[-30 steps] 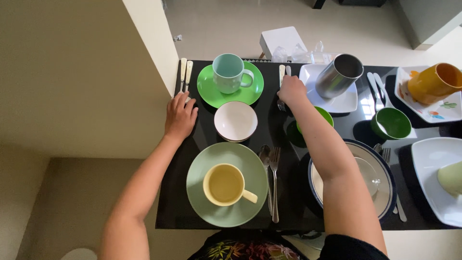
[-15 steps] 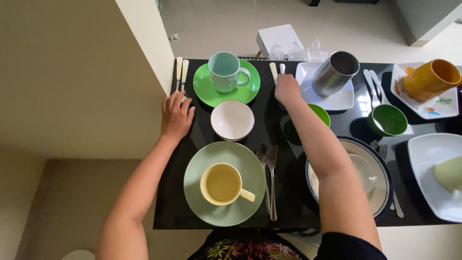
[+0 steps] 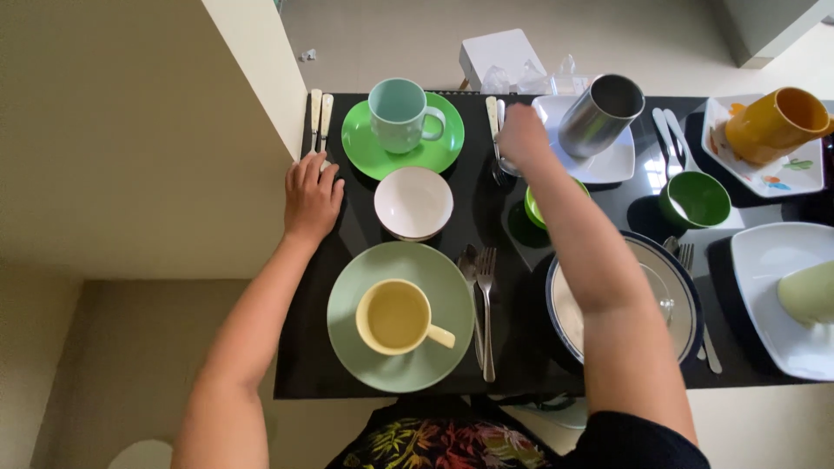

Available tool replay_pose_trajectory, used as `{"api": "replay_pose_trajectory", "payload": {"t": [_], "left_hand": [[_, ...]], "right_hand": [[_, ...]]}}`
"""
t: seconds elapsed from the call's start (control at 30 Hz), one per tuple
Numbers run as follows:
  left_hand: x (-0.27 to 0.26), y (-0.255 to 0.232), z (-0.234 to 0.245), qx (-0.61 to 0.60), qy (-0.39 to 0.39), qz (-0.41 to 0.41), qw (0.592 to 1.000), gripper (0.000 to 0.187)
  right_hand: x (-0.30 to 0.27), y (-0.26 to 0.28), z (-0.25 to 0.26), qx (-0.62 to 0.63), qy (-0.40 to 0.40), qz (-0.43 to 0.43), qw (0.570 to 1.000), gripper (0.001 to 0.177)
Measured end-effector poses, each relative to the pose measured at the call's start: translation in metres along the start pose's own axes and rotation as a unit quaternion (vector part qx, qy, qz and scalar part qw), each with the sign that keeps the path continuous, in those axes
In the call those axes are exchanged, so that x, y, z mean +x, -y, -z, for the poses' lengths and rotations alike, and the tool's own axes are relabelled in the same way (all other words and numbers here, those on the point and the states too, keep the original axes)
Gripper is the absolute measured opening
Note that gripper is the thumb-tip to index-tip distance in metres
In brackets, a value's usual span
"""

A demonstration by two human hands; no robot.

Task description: Arranging various dishes, mugs, and cutlery on a dining table.

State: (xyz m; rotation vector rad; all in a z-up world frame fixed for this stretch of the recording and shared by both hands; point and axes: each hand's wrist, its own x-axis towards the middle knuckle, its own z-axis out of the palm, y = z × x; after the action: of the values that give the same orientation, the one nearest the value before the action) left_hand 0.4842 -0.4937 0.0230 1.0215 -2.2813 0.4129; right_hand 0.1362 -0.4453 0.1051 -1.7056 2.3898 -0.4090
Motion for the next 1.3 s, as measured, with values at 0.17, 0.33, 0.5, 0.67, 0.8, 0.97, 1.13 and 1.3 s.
{"api": "replay_pose_trajectory", "payload": {"t": [0.17, 0.33, 0.5, 0.67, 0.8, 0.97, 1.13, 1.3], "left_hand": [[0.002, -0.002, 0.009, 0.012, -0.022, -0.023, 0.999, 0.028], [0.0, -0.009, 0.025, -0.034, -0.019, -0.021, 0.999, 0.027], [0.003, -0.034, 0.046, -0.258, 0.068, 0.11, 0.957, 0.03], [0.01, -0.059, 0.06, -0.361, 0.239, 0.251, 0.866, 0.045], [0.015, -0.069, 0.076, -0.371, 0.227, 0.228, 0.871, 0.041], [0.01, -0.065, 0.059, -0.356, 0.199, 0.234, 0.882, 0.033], [0.009, -0.063, 0.066, -0.347, 0.188, 0.242, 0.886, 0.033], [0.007, -0.059, 0.07, -0.335, 0.184, 0.241, 0.892, 0.033]], "right_hand": [[-0.032, 0.012, 0.037, -0.015, -0.001, 0.046, 0.999, 0.026], [-0.091, 0.025, 0.059, -0.101, 0.107, 0.037, 0.988, 0.028], [-0.139, 0.029, 0.064, -0.13, 0.164, 0.045, 0.977, 0.028], [-0.171, 0.035, 0.056, -0.145, 0.179, 0.102, 0.968, 0.035], [-0.193, 0.047, 0.061, -0.137, 0.191, 0.13, 0.963, 0.037], [-0.215, 0.052, 0.065, -0.172, 0.182, 0.168, 0.954, 0.038], [-0.223, 0.031, 0.05, -0.19, 0.165, 0.182, 0.951, 0.041], [-0.203, -0.016, 0.032, -0.199, 0.09, 0.141, 0.966, 0.037]]}}
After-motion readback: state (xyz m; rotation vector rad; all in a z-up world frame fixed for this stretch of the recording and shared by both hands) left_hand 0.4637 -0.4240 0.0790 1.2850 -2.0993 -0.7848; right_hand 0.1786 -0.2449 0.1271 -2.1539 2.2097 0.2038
